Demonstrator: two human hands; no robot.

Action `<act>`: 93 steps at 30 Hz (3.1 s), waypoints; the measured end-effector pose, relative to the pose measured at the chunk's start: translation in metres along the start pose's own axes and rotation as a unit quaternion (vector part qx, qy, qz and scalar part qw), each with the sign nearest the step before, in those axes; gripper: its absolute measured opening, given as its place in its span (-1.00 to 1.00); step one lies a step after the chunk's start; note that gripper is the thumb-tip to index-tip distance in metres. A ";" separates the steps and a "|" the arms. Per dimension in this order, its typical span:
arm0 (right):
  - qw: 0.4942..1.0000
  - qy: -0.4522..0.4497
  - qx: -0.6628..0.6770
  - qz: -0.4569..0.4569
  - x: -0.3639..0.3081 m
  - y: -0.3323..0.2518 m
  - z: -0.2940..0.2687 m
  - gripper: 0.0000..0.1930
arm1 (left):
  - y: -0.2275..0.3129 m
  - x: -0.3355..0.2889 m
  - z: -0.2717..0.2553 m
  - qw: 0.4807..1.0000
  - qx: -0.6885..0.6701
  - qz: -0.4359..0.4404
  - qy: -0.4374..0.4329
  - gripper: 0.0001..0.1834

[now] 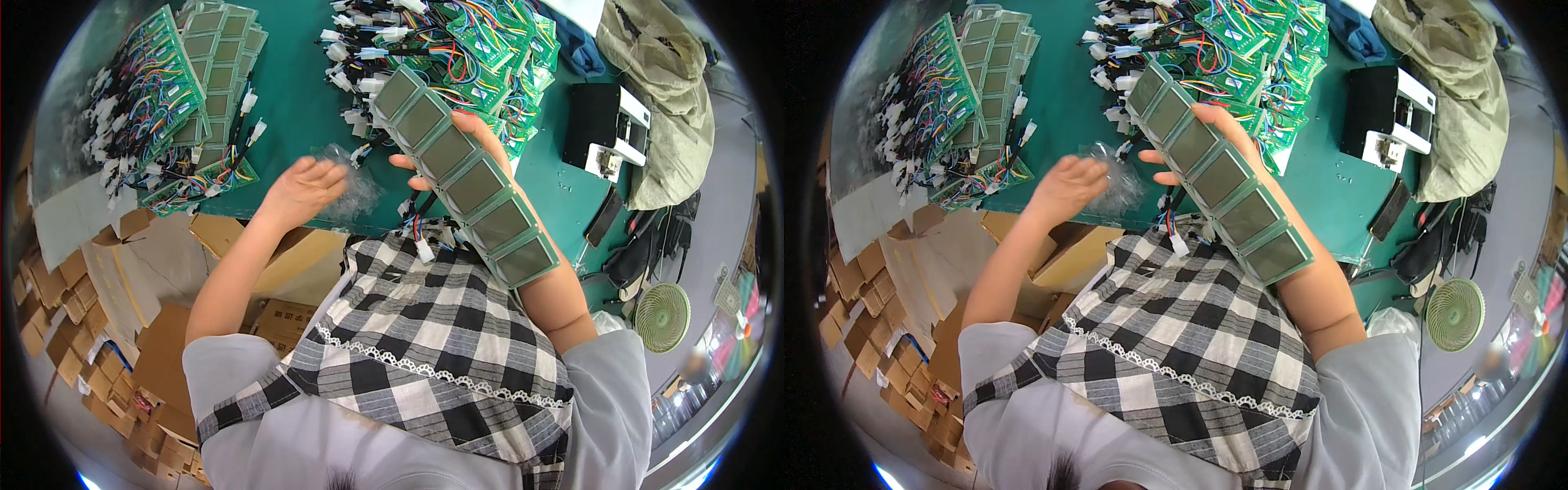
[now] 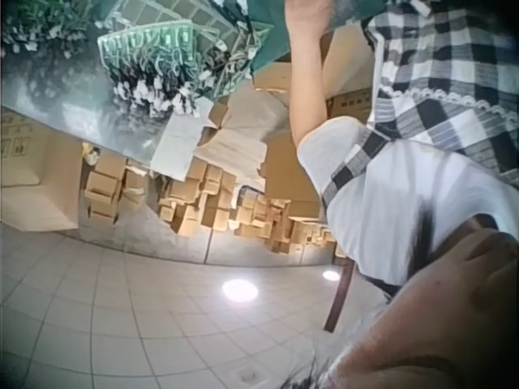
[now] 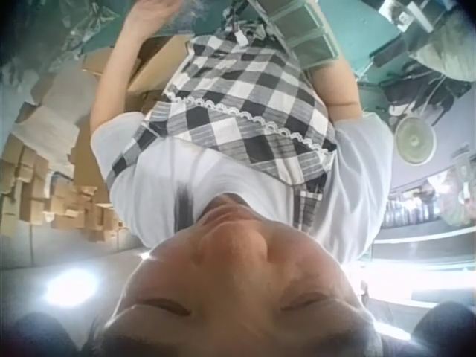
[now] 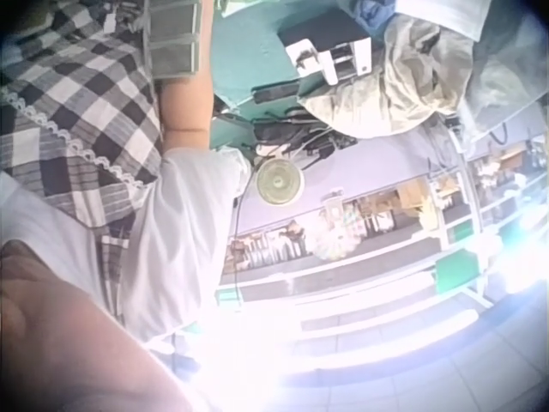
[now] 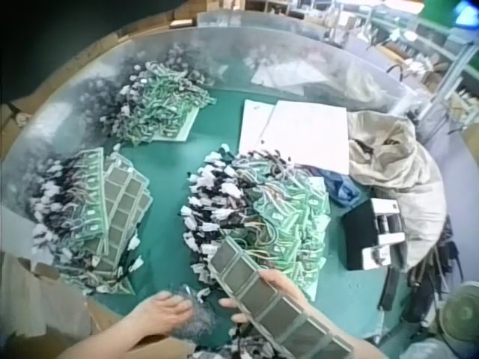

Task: The person peels protective film from a strip of LCD screens by hand, sets them aside, and then sorts through a pile of circuit boards with attached wiring. They repeat these actions, alternating between peeling film from the screens and handling the circuit boards.

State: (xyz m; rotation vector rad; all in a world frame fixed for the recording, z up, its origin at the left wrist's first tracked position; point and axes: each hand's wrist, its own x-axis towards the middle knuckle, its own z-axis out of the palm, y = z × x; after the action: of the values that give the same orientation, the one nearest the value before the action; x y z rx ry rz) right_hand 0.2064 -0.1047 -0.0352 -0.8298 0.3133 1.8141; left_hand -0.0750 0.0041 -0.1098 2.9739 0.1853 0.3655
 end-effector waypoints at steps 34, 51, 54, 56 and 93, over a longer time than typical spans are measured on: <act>0.995 0.068 -0.047 0.051 0.017 0.010 0.025 -0.45 | 0.077 0.138 -0.060 0.938 -0.334 0.082 0.054 -0.82; 0.996 0.073 -0.032 0.039 0.011 0.011 0.033 -0.42 | 0.068 0.140 -0.062 0.925 -0.368 0.092 0.028 -0.76; 0.997 0.067 -0.028 0.033 0.009 0.014 0.035 -0.42 | 0.066 0.140 -0.061 0.919 -0.384 0.085 0.015 -0.76; 0.997 0.064 -0.027 0.028 0.010 0.015 0.035 -0.42 | 0.064 0.141 -0.063 0.910 -0.403 0.092 0.015 -0.77; 0.996 0.075 -0.047 0.026 0.007 0.017 0.038 -0.44 | 0.066 0.139 -0.064 0.903 -0.423 0.072 -0.006 -0.77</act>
State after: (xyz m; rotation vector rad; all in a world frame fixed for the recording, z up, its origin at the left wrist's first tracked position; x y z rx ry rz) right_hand 0.1750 -0.0852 -0.0154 -1.0356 0.3516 1.8297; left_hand 0.0497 -0.0334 -0.0060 2.1249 -0.1651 0.3302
